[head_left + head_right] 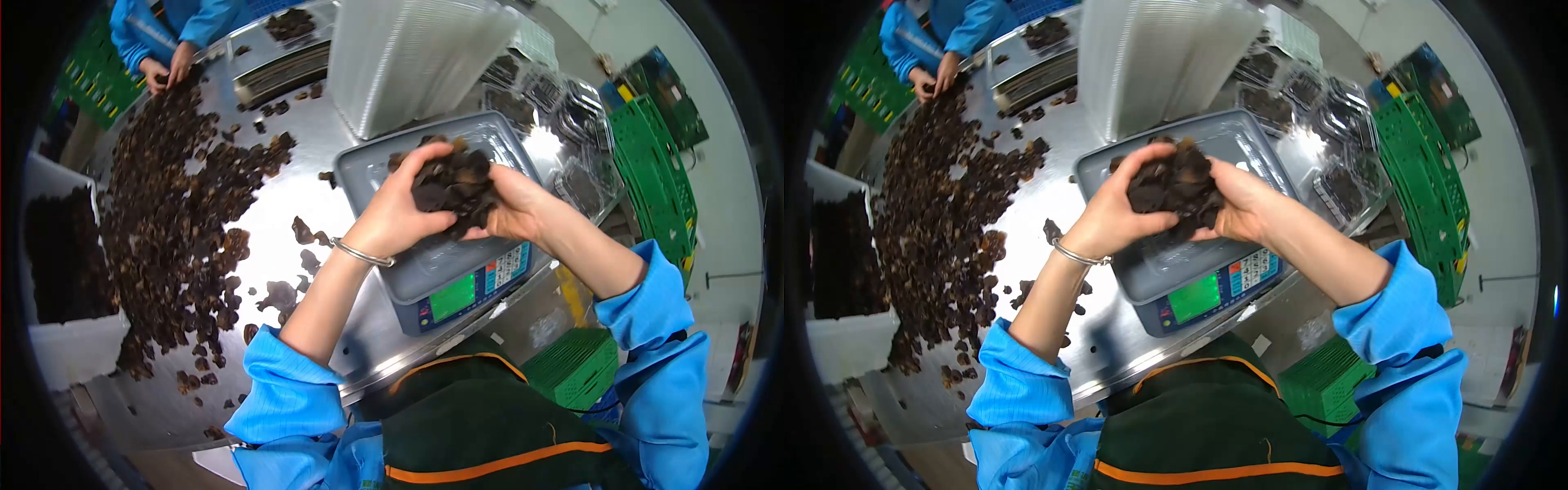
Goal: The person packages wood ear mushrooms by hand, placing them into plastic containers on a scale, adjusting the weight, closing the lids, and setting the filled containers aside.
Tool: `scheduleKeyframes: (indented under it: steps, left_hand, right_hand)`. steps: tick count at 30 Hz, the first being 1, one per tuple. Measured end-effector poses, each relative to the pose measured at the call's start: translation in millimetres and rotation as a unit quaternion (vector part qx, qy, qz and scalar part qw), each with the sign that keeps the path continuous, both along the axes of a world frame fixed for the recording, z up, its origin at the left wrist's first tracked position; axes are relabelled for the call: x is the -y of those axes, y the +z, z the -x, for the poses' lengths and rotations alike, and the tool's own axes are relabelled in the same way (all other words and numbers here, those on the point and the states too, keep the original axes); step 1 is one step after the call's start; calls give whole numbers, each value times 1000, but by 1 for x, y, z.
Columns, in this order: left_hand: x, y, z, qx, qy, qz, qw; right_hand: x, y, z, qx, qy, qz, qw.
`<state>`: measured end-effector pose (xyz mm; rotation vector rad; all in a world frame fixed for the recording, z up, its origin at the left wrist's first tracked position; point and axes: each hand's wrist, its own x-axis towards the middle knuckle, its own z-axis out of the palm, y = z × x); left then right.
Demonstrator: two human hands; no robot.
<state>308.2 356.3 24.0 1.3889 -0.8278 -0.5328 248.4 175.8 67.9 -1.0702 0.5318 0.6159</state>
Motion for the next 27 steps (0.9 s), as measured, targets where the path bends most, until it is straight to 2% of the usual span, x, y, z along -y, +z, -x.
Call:
scheduleKeyframes:
  steps: [1, 2, 3, 6, 7, 9, 10, 11, 12, 13, 14, 15, 16, 17, 18, 19, 20, 22, 23, 24, 26, 27]
  left_hand:
    - [5, -2, 4, 10, -3, -35, 999]
    - [8, -5, 7, 18, -4, -72, 997]
    - [9, -11, 8, 91, 26, -149, 984]
    - [16, 22, 18, 161, 60, -301, 938]
    - [17, 29, 21, 161, 59, -310, 935]
    - [11, 42, 24, 315, 81, -343, 881]
    - [1, 50, 24, 302, 109, -320, 892]
    - [-13, 58, 25, 288, 136, -295, 901]
    - [-26, 69, 30, 165, 215, -316, 909]
    - [-53, 48, 25, 133, 301, -247, 911]
    - [-72, 44, 30, 50, 376, -247, 892]
    - [-136, -16, 39, 56, 470, -295, 830]
    - [-169, -63, 59, 108, 481, -360, 792]
    - [-179, -88, 88, 249, 389, -500, 732]
    - [-198, -140, 125, 248, 352, -503, 749]
    - [-181, -152, 155, 215, 327, -549, 738]
    - [-154, -141, 175, 275, 309, -650, 637]
    - [-175, -163, 188, 299, 332, -615, 649]
    - [-180, -160, 186, 239, 361, -611, 663]
    - [-189, -161, 177, 244, 404, -525, 709]
    - [-218, -168, 163, 174, 422, -447, 769]
    - [-226, -170, 159, 105, 473, -383, 786]
  right_hand:
    - [0, 5, 4, -53, -40, 67, 996]
    - [1, 11, 7, -55, -48, 55, 996]
    - [3, 17, 11, -53, -41, 65, 996]
    - [20, 28, 21, -39, -8, 56, 998]
    - [24, 30, 26, -12, 30, 117, 993]
    - [34, 45, 36, 44, 84, 215, 972]
    - [46, 46, 44, 43, 89, 210, 973]
    - [62, 46, 54, 184, 93, 305, 930]
    - [77, 44, 63, 320, 92, 390, 859]
    - [86, 39, 74, 336, 17, 398, 854]
    - [95, 30, 85, 349, -57, 404, 844]
    - [106, 10, 100, 339, -48, 398, 851]
    - [114, -13, 117, 260, -209, 301, 893]
    - [117, -25, 127, 168, -361, 194, 896]
    - [112, -27, 129, 160, -359, 196, 898]
    - [103, -29, 129, 140, -350, 188, 907]
    - [93, -29, 131, 120, -341, 180, 915]
    - [81, -26, 125, 131, -309, 186, 923]
    - [76, -23, 118, 172, -262, 210, 926]
    - [72, -18, 110, 214, -213, 235, 924]
    - [58, -6, 96, 226, -191, 241, 924]
    - [50, 2, 91, 253, -159, 256, 919]
